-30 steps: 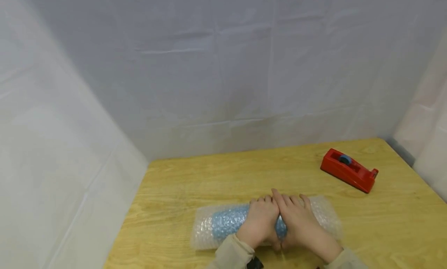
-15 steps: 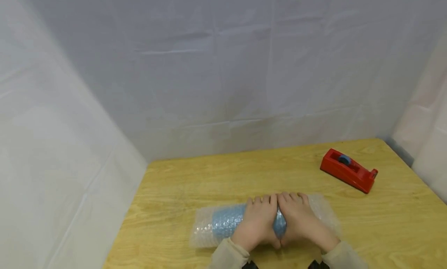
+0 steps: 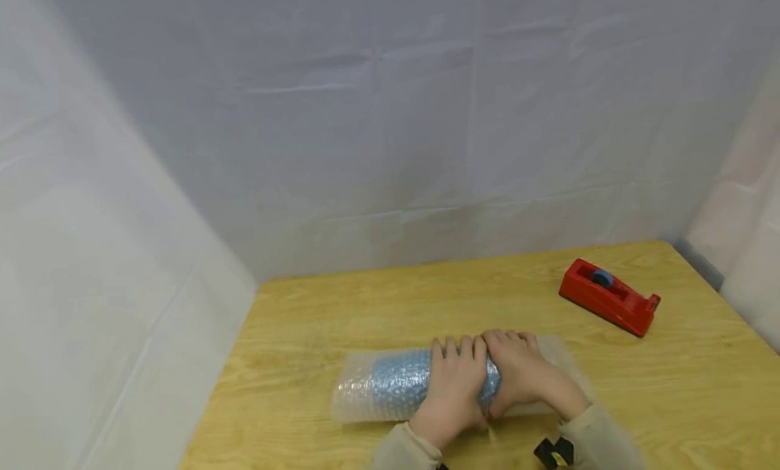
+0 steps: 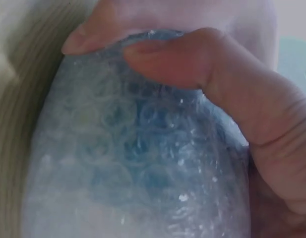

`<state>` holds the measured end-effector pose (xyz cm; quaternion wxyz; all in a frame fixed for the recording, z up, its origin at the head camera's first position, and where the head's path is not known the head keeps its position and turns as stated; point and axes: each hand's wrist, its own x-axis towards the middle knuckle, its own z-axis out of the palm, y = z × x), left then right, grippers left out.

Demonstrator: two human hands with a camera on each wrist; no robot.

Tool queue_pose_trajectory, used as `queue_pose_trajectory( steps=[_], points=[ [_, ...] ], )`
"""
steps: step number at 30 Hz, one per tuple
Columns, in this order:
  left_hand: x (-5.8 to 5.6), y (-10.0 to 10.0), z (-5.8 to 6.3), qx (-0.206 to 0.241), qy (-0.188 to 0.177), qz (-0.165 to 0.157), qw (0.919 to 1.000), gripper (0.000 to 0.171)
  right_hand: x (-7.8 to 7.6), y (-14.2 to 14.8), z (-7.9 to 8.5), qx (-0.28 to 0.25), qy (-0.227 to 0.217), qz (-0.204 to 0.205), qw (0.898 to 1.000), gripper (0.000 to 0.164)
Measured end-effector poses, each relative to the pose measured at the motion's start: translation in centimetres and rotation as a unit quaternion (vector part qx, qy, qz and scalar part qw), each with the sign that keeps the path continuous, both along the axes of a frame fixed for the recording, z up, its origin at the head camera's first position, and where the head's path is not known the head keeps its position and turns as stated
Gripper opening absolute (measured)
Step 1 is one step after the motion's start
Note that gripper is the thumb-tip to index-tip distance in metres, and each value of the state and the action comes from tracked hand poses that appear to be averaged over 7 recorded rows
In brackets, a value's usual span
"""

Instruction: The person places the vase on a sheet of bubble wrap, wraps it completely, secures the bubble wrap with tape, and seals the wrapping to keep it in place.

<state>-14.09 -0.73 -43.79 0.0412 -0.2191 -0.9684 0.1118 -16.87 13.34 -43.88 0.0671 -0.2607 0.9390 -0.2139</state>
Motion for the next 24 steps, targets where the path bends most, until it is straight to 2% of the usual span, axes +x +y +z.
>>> queue_pose_trajectory(
  steps=[4, 11, 16, 19, 24],
  points=[
    [-0.2, -0.1, 0.0, -0.006, 0.0, 0.0, 1.0, 0.124, -0.4, -0.1, 0.0, -0.009, -0.016, 0.005, 1.0, 0.088],
    [-1.1, 0.1, 0.3, 0.006, -0.023, -0.028, 0.9993, 0.119, -0.4, 0.4, 0.3, -0.012, -0.03, -0.005, 0.999, 0.089],
    [-1.1, 0.1, 0.4, 0.004, -0.036, -0.023, 0.9991, 0.116, -0.3, 0.3, 0.4, 0.003, -0.041, -0.016, 0.999, 0.09],
    [-1.0, 0.2, 0.5, -0.002, -0.038, -0.02, 0.9991, 0.118, 0.0, 0.2, 0.5, 0.01, -0.028, -0.025, 0.999, 0.093],
    [-1.0, 0.2, 0.7, -0.004, -0.048, -0.01, 0.9988, 0.12, 1.0, -0.1, 0.5, 0.044, 0.017, -0.047, 0.998, 0.108]
  ],
)
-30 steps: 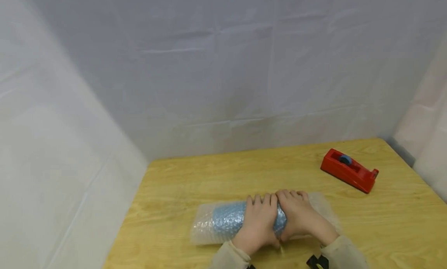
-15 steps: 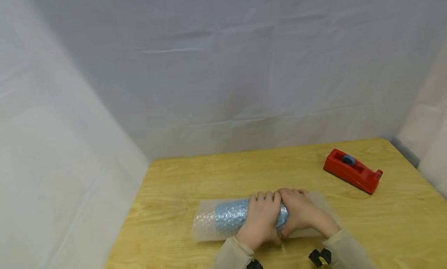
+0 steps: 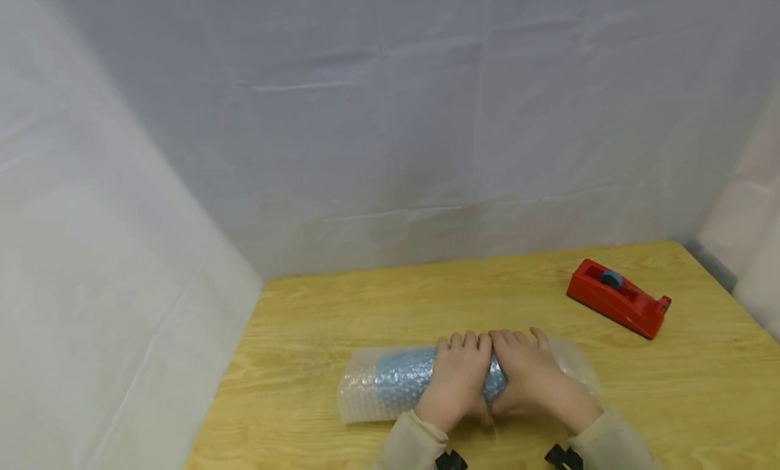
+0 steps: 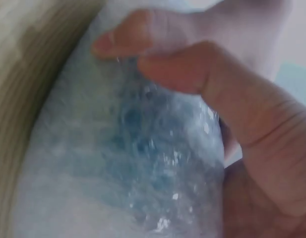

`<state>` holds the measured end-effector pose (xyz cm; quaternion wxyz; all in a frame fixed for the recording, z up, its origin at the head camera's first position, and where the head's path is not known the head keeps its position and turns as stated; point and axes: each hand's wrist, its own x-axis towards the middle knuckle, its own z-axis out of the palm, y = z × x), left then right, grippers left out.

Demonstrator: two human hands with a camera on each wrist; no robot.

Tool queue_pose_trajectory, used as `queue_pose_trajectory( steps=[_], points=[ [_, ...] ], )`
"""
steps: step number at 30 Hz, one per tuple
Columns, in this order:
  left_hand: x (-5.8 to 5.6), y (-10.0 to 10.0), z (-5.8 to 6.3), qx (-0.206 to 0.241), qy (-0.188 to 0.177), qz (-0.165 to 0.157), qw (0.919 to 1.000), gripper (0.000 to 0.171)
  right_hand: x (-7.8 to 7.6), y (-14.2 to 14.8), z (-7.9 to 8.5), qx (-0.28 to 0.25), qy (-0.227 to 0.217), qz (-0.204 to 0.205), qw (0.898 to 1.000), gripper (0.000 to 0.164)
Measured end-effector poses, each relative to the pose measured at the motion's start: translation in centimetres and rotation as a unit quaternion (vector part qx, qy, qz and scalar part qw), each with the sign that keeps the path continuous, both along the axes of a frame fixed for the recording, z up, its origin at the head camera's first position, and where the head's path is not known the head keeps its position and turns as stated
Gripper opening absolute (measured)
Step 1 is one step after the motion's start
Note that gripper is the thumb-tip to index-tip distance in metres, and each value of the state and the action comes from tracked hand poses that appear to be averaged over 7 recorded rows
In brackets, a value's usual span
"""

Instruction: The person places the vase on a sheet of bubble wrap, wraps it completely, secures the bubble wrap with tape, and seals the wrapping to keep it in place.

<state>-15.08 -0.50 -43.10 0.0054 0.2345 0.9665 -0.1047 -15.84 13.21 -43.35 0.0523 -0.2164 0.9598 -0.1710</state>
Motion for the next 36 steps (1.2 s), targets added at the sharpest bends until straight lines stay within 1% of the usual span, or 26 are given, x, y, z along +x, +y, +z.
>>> queue_pose_trajectory(
  steps=[3, 6, 9, 12, 18, 20, 28, 33, 36],
  points=[
    [-0.1, 0.0, 0.1, -0.006, 0.0, 0.009, 0.9999, 0.12, 0.9, -0.4, -0.1, 0.035, 0.033, -0.013, 0.999, 0.118],
    [0.0, 0.0, 0.2, -0.012, -0.004, 0.011, 0.9999, 0.119, 2.0, -0.9, -0.3, 0.059, 0.059, -0.027, 0.996, 0.121],
    [0.1, 0.1, 0.5, -0.013, -0.015, 0.012, 0.9997, 0.116, 2.7, -1.3, -0.3, 0.072, 0.069, -0.041, 0.994, 0.119],
    [0.3, 0.2, 0.8, -0.015, -0.028, 0.012, 0.9994, 0.114, 3.0, -1.4, -0.2, 0.077, 0.069, -0.048, 0.993, 0.116],
    [0.5, 0.3, 1.0, -0.009, -0.057, 0.012, 0.9983, 0.104, 2.9, -1.2, -0.2, 0.071, 0.029, -0.041, 0.996, 0.115],
    [0.5, 0.3, 0.9, -0.005, -0.062, 0.015, 0.9979, 0.103, 2.7, -1.1, -0.4, 0.064, 0.022, -0.039, 0.997, 0.115],
    [0.3, 0.4, 0.9, 0.022, -0.092, 0.03, 0.9951, 0.105, 2.3, -0.6, -0.9, 0.042, 0.038, -0.027, 0.998, 0.117],
    [0.0, 0.4, 0.7, 0.033, -0.083, 0.029, 0.9956, 0.103, 2.0, -0.4, -0.9, 0.034, 0.036, -0.023, 0.999, 0.117],
    [0.0, 0.4, 0.5, 0.04, -0.084, 0.027, 0.9953, 0.103, 2.0, -0.2, -1.1, 0.032, 0.039, -0.021, 0.999, 0.115]
  ],
)
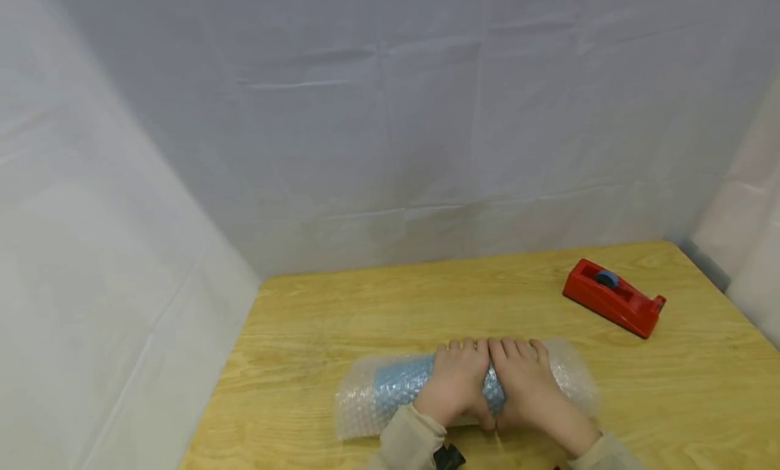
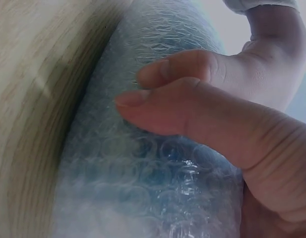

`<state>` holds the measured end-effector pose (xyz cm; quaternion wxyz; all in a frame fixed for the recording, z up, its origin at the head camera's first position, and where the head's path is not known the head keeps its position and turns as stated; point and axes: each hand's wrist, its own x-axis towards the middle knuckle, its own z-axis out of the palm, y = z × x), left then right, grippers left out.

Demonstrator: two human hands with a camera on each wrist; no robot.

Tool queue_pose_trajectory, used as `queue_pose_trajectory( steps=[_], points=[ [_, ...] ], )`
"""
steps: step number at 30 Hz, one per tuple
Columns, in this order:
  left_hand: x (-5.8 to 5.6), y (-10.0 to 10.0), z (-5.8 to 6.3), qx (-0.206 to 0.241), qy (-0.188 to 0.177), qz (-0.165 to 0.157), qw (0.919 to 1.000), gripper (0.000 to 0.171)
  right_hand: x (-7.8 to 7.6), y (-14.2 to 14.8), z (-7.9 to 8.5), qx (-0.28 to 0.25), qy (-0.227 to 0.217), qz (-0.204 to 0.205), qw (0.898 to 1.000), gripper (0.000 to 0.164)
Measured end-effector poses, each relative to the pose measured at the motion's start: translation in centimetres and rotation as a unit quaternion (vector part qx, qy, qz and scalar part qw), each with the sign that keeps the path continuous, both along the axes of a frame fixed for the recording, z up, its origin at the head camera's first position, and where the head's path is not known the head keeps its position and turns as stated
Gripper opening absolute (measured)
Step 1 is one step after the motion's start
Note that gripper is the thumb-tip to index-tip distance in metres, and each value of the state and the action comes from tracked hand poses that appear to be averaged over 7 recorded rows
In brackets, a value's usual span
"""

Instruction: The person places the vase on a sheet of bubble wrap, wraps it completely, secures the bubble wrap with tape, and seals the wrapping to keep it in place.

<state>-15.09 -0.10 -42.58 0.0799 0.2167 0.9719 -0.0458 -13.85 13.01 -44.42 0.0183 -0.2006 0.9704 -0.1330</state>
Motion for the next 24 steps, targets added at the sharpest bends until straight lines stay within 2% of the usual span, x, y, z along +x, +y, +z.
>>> queue_pose_trajectory(
  steps=[6, 10, 14, 20, 24],
  points=[
    [0.0, -0.2, -0.5, 0.01, 0.011, 0.004, 0.9999, 0.114, -0.1, 0.1, -0.2, -0.009, 0.024, 0.005, 1.0, 0.112],
    [0.6, -0.2, -0.8, -0.002, 0.047, 0.002, 0.9989, 0.118, -0.2, 0.0, -0.2, -0.011, 0.033, 0.008, 0.999, 0.112],
    [1.2, 0.1, -1.0, -0.019, 0.09, 0.003, 0.9957, 0.122, -0.3, 0.1, -0.1, -0.015, 0.018, 0.01, 1.0, 0.112],
    [1.8, 0.5, -1.4, -0.042, 0.127, 0.015, 0.9908, 0.131, -0.8, 0.3, 0.1, -0.025, -0.006, 0.016, 1.0, 0.109],
    [2.0, 0.6, -1.8, -0.045, 0.152, 0.019, 0.9871, 0.131, -1.2, 0.5, 0.2, -0.034, -0.014, 0.028, 0.999, 0.104]
  ],
)
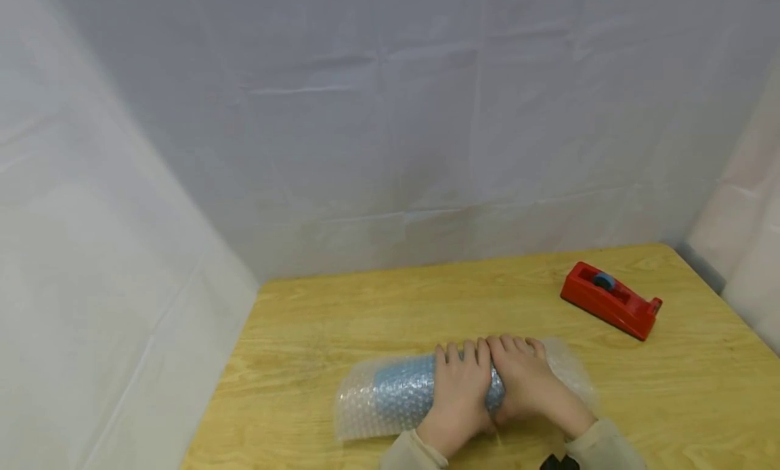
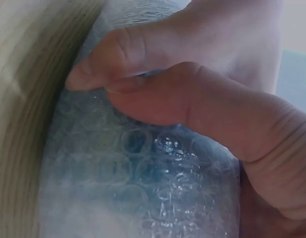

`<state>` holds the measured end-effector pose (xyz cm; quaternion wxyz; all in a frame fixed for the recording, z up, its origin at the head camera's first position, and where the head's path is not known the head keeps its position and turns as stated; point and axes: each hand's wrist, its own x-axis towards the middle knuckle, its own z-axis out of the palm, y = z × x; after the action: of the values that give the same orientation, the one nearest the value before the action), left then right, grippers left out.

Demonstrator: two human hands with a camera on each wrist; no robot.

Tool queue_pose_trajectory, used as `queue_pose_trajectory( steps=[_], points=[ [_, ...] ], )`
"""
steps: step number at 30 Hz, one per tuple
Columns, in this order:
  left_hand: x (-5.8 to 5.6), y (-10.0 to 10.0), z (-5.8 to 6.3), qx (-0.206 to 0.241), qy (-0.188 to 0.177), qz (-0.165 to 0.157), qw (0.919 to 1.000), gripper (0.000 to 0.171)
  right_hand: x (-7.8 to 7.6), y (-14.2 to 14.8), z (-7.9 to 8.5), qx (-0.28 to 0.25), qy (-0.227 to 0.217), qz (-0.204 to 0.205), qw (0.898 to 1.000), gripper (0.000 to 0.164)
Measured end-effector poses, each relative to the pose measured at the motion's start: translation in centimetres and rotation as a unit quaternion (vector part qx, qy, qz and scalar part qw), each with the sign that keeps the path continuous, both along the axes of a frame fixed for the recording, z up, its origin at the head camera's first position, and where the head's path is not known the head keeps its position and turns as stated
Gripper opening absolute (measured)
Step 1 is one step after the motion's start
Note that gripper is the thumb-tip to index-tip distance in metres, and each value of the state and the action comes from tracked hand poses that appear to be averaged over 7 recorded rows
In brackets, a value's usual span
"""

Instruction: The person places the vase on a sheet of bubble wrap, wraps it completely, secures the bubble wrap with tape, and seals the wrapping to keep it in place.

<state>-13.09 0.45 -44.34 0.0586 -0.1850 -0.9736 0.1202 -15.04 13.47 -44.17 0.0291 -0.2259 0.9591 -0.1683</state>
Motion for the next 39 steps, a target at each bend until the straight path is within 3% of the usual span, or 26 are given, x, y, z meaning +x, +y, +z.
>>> queue_pose_trajectory(
  steps=[5, 12, 21, 30, 39],
  points=[
    [-0.2, -0.1, -0.2, 0.015, 0.011, -0.009, 0.9998, 0.126, -0.3, 0.0, 0.3, -0.004, -0.019, 0.005, 1.0, 0.102],
    [-0.7, -0.2, 0.0, 0.014, -0.014, -0.02, 0.9996, 0.125, -0.2, -0.1, 0.5, -0.006, -0.033, 0.0, 0.999, 0.101],
    [-1.2, -0.3, 0.5, -0.003, -0.039, -0.013, 0.9992, 0.129, 0.2, -0.2, -0.3, -0.026, 0.016, -0.009, 0.999, 0.117],
    [-1.6, -0.2, 1.1, -0.007, -0.056, -0.018, 0.9983, 0.126, 1.2, -0.7, -0.2, 0.044, 0.038, -0.06, 0.996, 0.122],
    [-2.1, -0.1, 1.3, -0.012, -0.091, -0.006, 0.9957, 0.125, 1.3, -1.1, -0.2, 0.064, 0.046, -0.069, 0.995, 0.122]
  ],
)
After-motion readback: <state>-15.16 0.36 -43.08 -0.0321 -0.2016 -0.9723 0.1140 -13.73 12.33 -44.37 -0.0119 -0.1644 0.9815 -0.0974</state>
